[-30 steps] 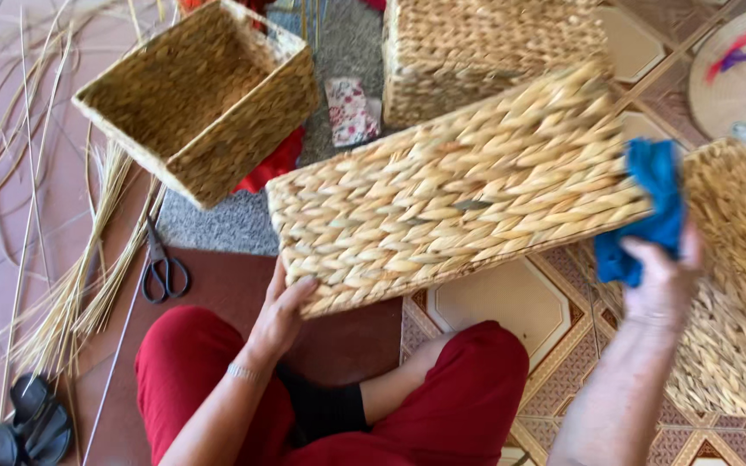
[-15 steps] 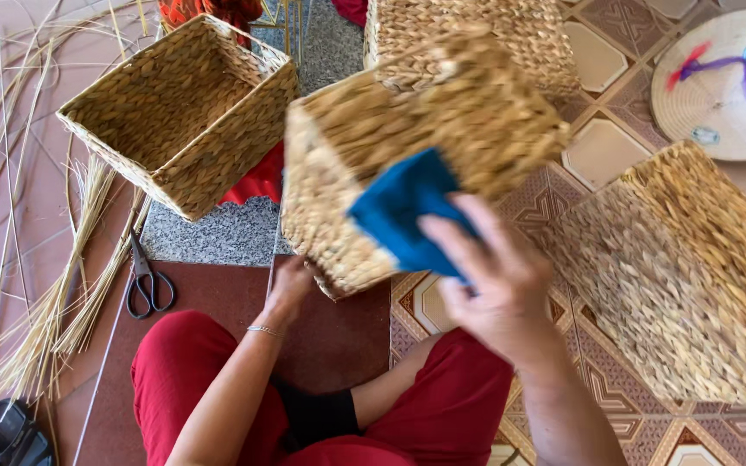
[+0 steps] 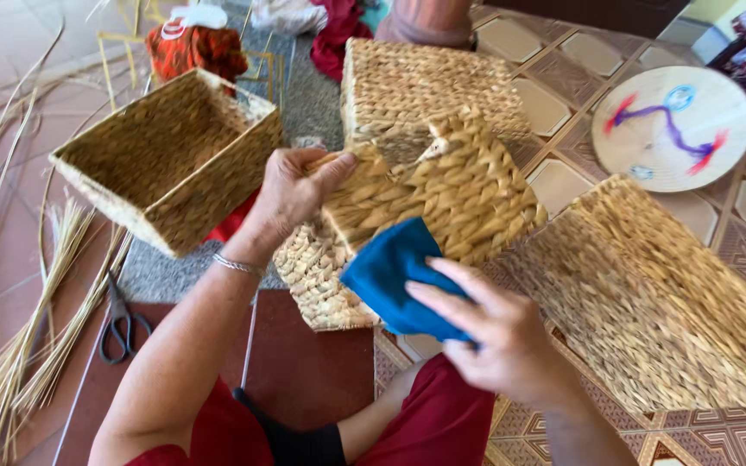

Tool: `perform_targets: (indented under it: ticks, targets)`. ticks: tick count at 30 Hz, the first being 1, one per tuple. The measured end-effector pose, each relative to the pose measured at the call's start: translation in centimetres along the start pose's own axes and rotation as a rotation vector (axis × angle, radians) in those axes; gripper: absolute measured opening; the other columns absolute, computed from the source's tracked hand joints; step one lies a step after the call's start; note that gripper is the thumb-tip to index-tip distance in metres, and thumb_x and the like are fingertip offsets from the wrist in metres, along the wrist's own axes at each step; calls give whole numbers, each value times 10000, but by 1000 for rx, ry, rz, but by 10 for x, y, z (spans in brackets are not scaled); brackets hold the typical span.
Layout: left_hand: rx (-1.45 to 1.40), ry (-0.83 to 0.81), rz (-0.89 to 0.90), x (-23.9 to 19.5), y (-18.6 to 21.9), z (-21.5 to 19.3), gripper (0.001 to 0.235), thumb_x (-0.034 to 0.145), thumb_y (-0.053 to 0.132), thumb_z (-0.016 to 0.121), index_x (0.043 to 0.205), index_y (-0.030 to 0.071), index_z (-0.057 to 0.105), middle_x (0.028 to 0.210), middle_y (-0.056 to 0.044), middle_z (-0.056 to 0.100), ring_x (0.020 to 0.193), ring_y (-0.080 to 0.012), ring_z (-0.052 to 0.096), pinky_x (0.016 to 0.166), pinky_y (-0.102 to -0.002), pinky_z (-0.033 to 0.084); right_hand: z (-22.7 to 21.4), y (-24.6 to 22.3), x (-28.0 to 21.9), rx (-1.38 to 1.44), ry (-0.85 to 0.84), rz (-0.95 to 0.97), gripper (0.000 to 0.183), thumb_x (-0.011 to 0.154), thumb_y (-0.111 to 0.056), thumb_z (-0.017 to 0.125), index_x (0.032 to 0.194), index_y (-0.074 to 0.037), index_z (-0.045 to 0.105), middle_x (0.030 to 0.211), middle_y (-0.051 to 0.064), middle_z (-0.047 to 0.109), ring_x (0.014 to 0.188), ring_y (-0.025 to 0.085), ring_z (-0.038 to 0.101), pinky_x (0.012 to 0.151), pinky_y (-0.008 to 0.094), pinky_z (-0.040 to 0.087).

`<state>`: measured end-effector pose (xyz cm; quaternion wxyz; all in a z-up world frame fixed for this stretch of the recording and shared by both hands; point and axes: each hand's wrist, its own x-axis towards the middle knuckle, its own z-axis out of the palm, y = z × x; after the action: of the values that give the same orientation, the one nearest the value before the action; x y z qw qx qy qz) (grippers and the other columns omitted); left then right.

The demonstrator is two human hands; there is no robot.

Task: The person sits on the floor and wipes the exterior and interior surfaces of a woven basket using a blue cloth. They rotate the basket to clean all sides and then place it with other finished baskets.

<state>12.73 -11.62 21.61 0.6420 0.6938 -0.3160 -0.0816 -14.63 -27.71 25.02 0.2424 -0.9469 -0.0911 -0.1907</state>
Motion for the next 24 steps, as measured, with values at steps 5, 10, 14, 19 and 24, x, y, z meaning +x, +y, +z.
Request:
perform_targets:
  ticks: [5, 10, 14, 19, 24]
  targets:
    - [-22, -13, 57, -1, -8, 23, 301, 980, 283, 735, 831, 22, 765, 653, 61, 594, 611, -9, 491, 540, -228, 412, -24, 36, -3, -63, 461, 96, 464, 923, -36, 653, 1384, -85, 631, 1452, 79, 608, 1259, 301, 682, 1081, 394, 582]
    - [-105, 20, -112, -20, -12, 10, 326, 991, 294, 661, 852, 19, 766, 576, 60, 542, 517, -40, 420, 466, -245, 302, 53, 0, 14, -375, 382, -117, 632, 778, -458, 715, 1317, -135, 650, 1467, 157, 499, 1151, 365, 531, 931, 489, 481]
    - [-85, -29, 47, -34, -13, 2, 396, 1079, 292, 614, 824, 3, 702, 677, 106, 550, 646, 15, 439, 547, -217, 365, 70, 13, 13, -514, 402, -133, 394, 900, -412, 815, 1266, -308, 712, 1487, 17, 541, 951, 252, 506, 789, 388, 455]
    - [-68, -18, 74, -34, -15, 21, 415, 1083, 272, 611, 779, -6, 657, 621, 66, 498, 582, -24, 380, 514, -255, 319, 14, 114, 2, -604, 371, 354, 392, 986, -274, 760, 1372, -230, 705, 1529, 153, 511, 1127, 404, 551, 866, 488, 517]
    - [12, 100, 163, -42, -12, 36, 455, 1104, 287, 567, 760, -1, 647, 593, 52, 509, 566, -24, 415, 503, -255, 320, 10, 118, -2, -615, 456, 443, 410, 1016, -206, 760, 1417, -165, 682, 1408, 198, 582, 1135, 371, 601, 853, 469, 534]
